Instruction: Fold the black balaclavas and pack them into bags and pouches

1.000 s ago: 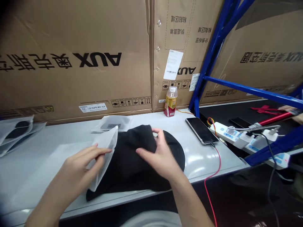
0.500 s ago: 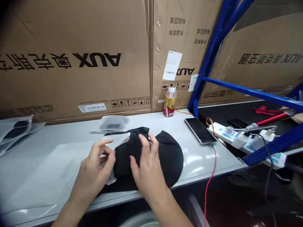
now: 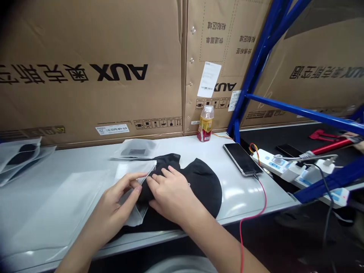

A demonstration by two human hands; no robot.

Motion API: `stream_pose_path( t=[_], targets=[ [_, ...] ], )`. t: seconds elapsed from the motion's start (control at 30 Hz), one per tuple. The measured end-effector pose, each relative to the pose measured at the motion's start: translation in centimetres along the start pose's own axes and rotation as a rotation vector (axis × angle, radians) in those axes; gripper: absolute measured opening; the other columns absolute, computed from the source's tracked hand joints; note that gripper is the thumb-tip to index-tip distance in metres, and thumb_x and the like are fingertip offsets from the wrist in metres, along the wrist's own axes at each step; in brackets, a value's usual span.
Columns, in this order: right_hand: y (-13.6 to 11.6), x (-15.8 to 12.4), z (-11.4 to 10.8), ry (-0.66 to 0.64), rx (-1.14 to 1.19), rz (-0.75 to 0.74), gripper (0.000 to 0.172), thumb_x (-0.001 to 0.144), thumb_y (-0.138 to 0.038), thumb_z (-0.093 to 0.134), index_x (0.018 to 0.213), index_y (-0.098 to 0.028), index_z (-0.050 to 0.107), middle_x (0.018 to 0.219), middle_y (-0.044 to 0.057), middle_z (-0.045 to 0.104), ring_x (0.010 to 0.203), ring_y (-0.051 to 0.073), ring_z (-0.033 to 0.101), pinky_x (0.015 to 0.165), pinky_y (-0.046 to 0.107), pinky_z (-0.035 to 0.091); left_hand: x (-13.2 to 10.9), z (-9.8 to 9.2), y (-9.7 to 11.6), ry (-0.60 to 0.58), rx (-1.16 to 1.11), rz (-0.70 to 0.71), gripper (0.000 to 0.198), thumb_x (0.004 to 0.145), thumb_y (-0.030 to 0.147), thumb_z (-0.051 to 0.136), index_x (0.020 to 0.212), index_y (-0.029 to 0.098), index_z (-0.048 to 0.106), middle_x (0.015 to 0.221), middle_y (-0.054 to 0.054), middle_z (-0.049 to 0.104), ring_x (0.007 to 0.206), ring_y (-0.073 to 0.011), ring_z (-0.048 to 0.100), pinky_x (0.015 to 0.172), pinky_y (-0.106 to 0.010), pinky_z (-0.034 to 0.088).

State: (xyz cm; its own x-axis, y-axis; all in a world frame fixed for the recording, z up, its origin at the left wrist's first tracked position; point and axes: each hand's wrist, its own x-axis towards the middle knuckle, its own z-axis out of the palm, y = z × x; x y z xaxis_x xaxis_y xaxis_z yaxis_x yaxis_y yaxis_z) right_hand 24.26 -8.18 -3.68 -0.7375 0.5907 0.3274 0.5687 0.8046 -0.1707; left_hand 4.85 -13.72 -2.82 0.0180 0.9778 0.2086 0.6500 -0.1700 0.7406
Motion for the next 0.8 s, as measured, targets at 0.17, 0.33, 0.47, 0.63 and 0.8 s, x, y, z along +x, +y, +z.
stream_pose_path(
  t=[0.17, 0.33, 0.47, 0.63, 0.8],
  targets=[
    [-0.1, 0.8, 1.0, -0.007, 0.031, -0.262, 0.034, 0.092, -0.024, 0.069, 0.125, -0.017, 0.069, 0.13, 0.011, 0.073, 0.129, 0.034, 0.061, 0.115, 0.05, 0.044, 0.0, 0.0, -0.1, 0.058, -0.005, -0.001, 0.036, 0.105, 0.045, 0.048, 0.135, 0.029, 0.061, 0.103, -0.003, 0.074, 0.092, -0.0228, 0.073, 0.08, -0.036, 0.06],
    [-1.7, 1.6, 2.2, 0.062, 0.133, -0.113, 0.027, 0.093, -0.019, 0.061, 0.117, -0.013, 0.07, 0.12, 0.014, 0.075, 0.124, 0.031, 0.062, 0.112, 0.045, 0.046, 0.3, -0.1, 0.1, 0.055, 0.032, 0.044, 0.037, 0.106, 0.046, 0.046, 0.135, 0.031, 0.063, 0.116, -0.004, 0.075, 0.109, -0.0251, 0.073, 0.1, -0.042, 0.059],
    [-2.4, 2.2, 2.0, 0.055, 0.211, -0.012, 0.028, 0.094, -0.023, 0.062, 0.118, -0.011, 0.069, 0.121, 0.016, 0.075, 0.125, 0.032, 0.062, 0.113, 0.045, 0.045, 0.7, -1.2, -2.1, -0.051, 0.209, 0.094, 0.048, 0.108, 0.051, 0.04, 0.15, 0.034, 0.055, 0.153, -0.005, 0.059, 0.147, -0.03, 0.051, 0.121, -0.051, 0.044],
    [-0.3, 2.4, 1.1, -0.108, 0.4, -0.294, 0.027, 0.098, -0.036, 0.069, 0.117, -0.017, 0.072, 0.129, 0.011, 0.074, 0.134, 0.026, 0.061, 0.121, 0.039, 0.038, 0.4, -1.6, -5.4, -0.241, 0.377, -0.015, 0.06, 0.11, 0.058, 0.028, 0.165, 0.035, 0.033, 0.171, 0.0, 0.033, 0.16, -0.0367, 0.023, 0.127, -0.069, 0.022],
    [0.7, 2.8, 1.3, -0.127, 0.441, -0.347, 0.029, 0.099, -0.035, 0.068, 0.124, -0.021, 0.071, 0.137, 0.009, 0.071, 0.138, 0.022, 0.058, 0.122, 0.035, 0.038, 0.5, -1.3, -5.3, -0.283, 0.363, -0.003, 0.06, 0.111, 0.058, 0.02, 0.167, 0.038, 0.022, 0.173, 0.003, 0.025, 0.161, -0.0298, 0.02, 0.13, -0.061, 0.017]
  ],
)
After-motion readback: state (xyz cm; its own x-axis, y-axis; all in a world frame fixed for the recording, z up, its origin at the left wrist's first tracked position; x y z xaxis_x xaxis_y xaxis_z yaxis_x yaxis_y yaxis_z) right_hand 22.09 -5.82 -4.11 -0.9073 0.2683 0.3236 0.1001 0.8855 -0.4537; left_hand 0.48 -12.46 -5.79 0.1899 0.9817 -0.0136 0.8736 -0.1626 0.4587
